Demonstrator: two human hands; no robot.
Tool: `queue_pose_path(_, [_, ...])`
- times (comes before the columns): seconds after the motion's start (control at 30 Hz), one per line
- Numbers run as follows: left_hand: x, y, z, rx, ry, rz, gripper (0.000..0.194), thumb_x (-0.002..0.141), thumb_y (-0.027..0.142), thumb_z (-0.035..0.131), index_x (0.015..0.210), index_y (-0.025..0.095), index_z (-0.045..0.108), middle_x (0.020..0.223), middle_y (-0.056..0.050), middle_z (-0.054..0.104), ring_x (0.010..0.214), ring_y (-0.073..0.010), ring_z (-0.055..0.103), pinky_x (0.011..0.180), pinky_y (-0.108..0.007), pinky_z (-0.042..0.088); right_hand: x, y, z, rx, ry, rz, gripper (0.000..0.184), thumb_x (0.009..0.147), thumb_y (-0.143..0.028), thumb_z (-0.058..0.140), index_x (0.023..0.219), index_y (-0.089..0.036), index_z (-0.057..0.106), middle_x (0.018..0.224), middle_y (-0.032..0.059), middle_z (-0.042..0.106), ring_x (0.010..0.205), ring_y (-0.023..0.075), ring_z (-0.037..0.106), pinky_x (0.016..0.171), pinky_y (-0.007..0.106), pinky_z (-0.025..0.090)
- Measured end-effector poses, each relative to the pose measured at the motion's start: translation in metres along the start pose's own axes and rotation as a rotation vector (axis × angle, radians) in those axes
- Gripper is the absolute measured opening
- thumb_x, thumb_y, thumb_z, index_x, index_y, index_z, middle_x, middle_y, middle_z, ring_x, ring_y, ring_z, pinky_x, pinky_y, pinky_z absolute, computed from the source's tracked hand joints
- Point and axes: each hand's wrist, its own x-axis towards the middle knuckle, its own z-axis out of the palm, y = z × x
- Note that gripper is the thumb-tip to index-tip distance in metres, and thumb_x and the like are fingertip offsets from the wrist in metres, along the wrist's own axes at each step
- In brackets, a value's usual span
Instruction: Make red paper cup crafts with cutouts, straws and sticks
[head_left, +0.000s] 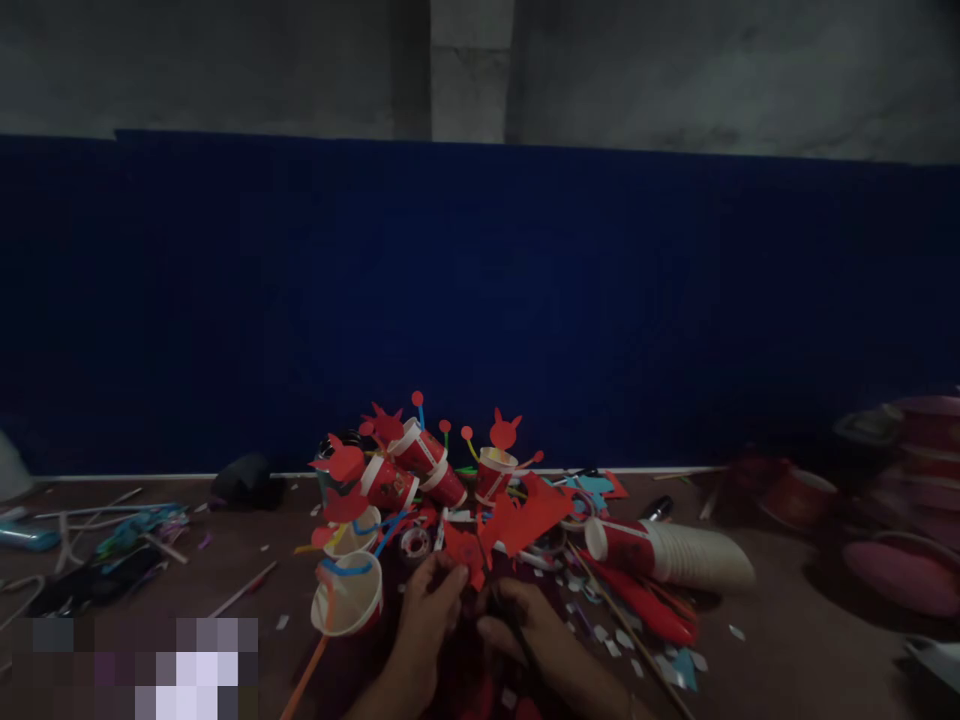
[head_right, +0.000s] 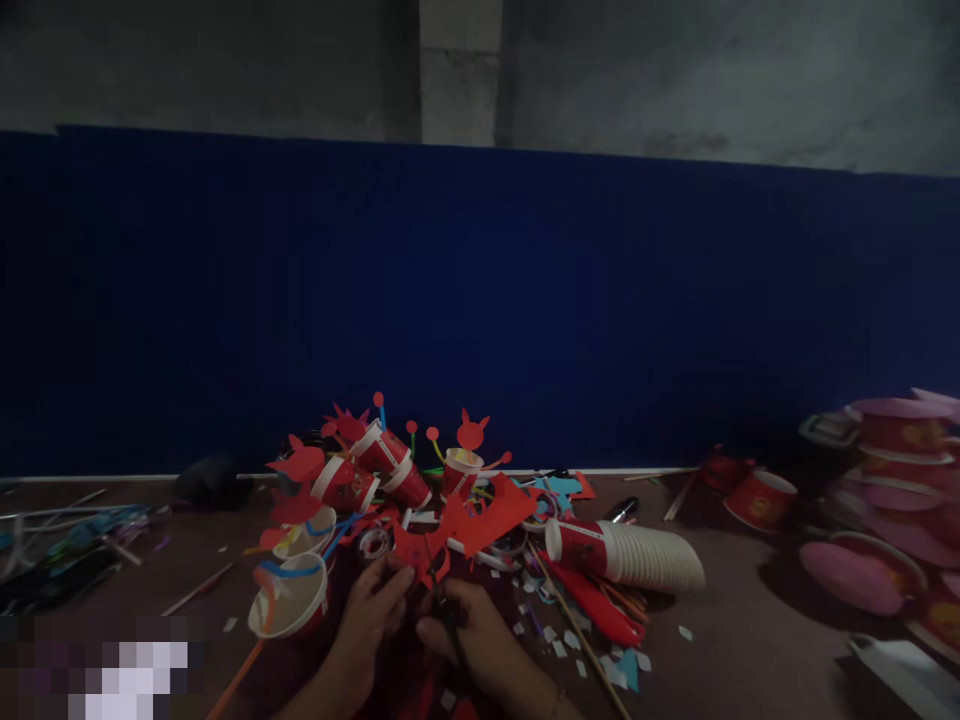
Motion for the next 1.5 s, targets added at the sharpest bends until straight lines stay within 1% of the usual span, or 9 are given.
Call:
queue_pose_path(0.1, [-0.001,0.0,0.001,0.008,-0.022,-0.01,0.038,0.056,0.039,0.075,0.071,0.018,0.047,0.044,0.012,0.04,0.035,-0.0004,0.025,0.037,-0.014,0.017,-0.001,-0.002,0.004,0.006,0.016,-0.04,0.036,0.067,-0.047,0.067,0.076,-0.016,0.052,0.057,-0.005,0.052,0.043,0.0052,0.042,0.04,0.017,0.03])
queue_pose_path(0.27, [-0.002,0.003,0.002,0.031,0.0,-0.011,0.036,0.057,0.039,0.074,0.067,0.019,0.046,0.041,0.013,0.037,0.034,-0.0008,0.023,0.036,-0.014,0.015,-0.001,0.0,0.003,-0.006,-0.035,-0.009,0.041,0.065,-0.052,0.067,0.077,-0.017,0.05,0.055,-0.0057,0.052,0.041,0.0056,0.042,0.037,0.016,0.029])
queue_pose_path(0.47, [-0.005,0.007,0.003,0.025,-0.032,-0.004,0.032,0.059,0.036,0.073,0.069,0.018,0.048,0.046,0.011,0.04,0.036,-0.0008,0.025,0.037,-0.015,0.018,-0.001,0.002,0.004,-0.043,0.006,-0.053,0.04,0.067,-0.054,0.066,0.073,-0.017,0.051,0.052,-0.0067,0.049,0.041,0.0058,0.041,0.041,0.018,0.032])
queue_pose_path(0.6, [-0.006,0.009,0.004,0.015,-0.006,-0.01,0.034,0.057,0.036,0.074,0.068,0.017,0.049,0.049,0.011,0.042,0.037,-0.0011,0.029,0.038,-0.014,0.02,0.002,0.005,0.005,-0.047,0.031,-0.112,0.042,0.065,-0.055,0.067,0.068,-0.016,0.05,0.052,-0.0066,0.048,0.042,0.0053,0.04,0.042,0.018,0.032])
queue_pose_path(0.93, [-0.005,0.011,0.003,0.034,-0.002,-0.053,0.031,0.055,0.034,0.075,0.069,0.017,0.053,0.048,0.012,0.041,0.034,0.0001,0.027,0.037,-0.014,0.018,0.001,0.004,0.006,-0.036,0.006,-0.078,0.043,0.068,-0.057,0.063,0.074,-0.016,0.05,0.05,-0.0067,0.048,0.038,0.0058,0.04,0.037,0.018,0.031])
queue_pose_path(1.1, [-0.005,0.009,0.002,0.049,-0.014,-0.092,0.033,0.055,0.034,0.075,0.077,0.016,0.057,0.055,0.009,0.052,0.036,-0.0005,0.035,0.039,-0.015,0.024,0.002,0.007,0.005,-0.051,0.023,-0.135,0.04,0.07,-0.055,0.062,0.073,-0.017,0.051,0.055,-0.0054,0.049,0.047,0.0072,0.042,0.044,0.019,0.034])
queue_pose_path(1.23, [-0.004,0.007,0.0,0.023,-0.019,-0.086,0.033,0.056,0.035,0.075,0.076,0.016,0.057,0.057,0.008,0.053,0.036,-0.0002,0.034,0.039,-0.015,0.024,0.004,0.01,0.004,-0.056,0.052,-0.155,0.039,0.069,-0.055,0.063,0.071,-0.017,0.051,0.057,-0.0049,0.048,0.051,0.0084,0.043,0.047,0.02,0.035])
queue_pose_path(1.33, [-0.004,0.007,-0.001,0.034,-0.017,-0.113,0.033,0.056,0.034,0.075,0.076,0.017,0.056,0.056,0.009,0.051,0.036,-0.0007,0.036,0.039,-0.015,0.025,0.004,0.01,0.004,-0.035,0.04,-0.13,0.039,0.069,-0.053,0.064,0.072,-0.017,0.051,0.057,-0.0053,0.048,0.049,0.0076,0.041,0.047,0.019,0.034])
queue_pose_path(1.5, [-0.005,0.007,0.0,0.042,-0.019,-0.119,0.03,0.058,0.032,0.074,0.075,0.017,0.055,0.063,0.006,0.058,0.046,-0.0036,0.049,0.046,-0.015,0.034,0.004,0.011,0.003,-0.042,0.036,-0.135,0.04,0.07,-0.054,0.063,0.071,-0.017,0.05,0.054,-0.0061,0.047,0.046,0.0068,0.039,0.045,0.019,0.032])
